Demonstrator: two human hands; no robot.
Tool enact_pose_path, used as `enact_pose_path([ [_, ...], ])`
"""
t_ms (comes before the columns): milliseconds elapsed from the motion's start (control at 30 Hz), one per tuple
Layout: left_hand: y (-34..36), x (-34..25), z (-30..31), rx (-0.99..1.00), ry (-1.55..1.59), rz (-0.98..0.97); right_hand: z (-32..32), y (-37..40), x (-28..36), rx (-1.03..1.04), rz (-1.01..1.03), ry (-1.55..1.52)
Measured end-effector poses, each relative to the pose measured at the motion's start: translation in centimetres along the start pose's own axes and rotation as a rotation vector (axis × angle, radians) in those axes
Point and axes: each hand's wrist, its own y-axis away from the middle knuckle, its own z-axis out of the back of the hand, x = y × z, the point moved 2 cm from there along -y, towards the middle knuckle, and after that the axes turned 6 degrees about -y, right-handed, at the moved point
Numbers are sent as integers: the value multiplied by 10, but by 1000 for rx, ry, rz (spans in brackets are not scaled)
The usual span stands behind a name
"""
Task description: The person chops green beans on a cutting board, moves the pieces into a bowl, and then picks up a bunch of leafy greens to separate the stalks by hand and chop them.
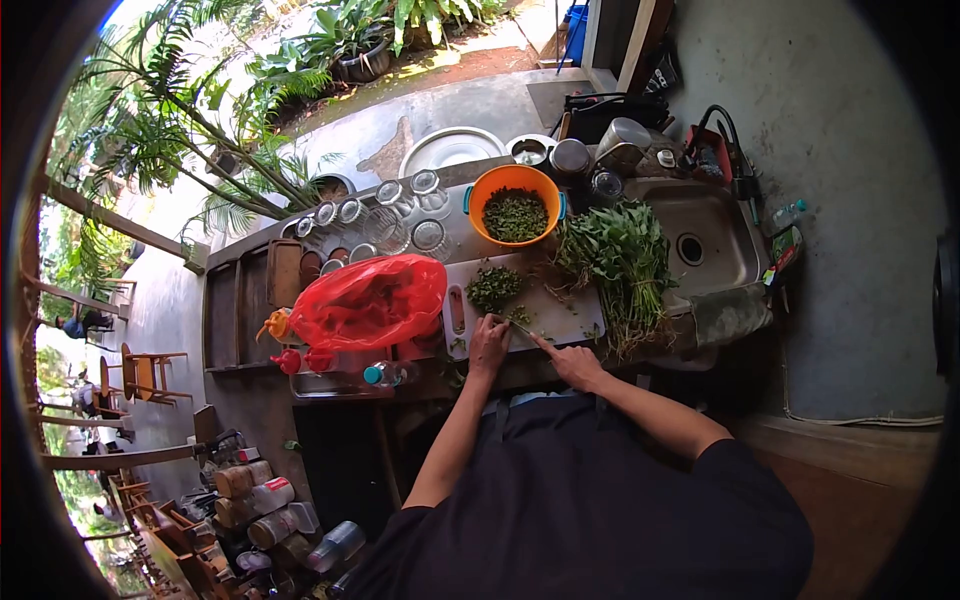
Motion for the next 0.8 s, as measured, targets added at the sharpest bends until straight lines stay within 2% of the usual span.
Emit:
enact_pose_path([
  [200,3,8,-10,-32,39,45,12,7,1,59,-46,19],
  [533,-1,8,-9,4,110,229,20,-3,22,-25,-38,-22],
  [800,-1,7,-7,-12,111,192,24,-15,35,1,-69,-51],
])
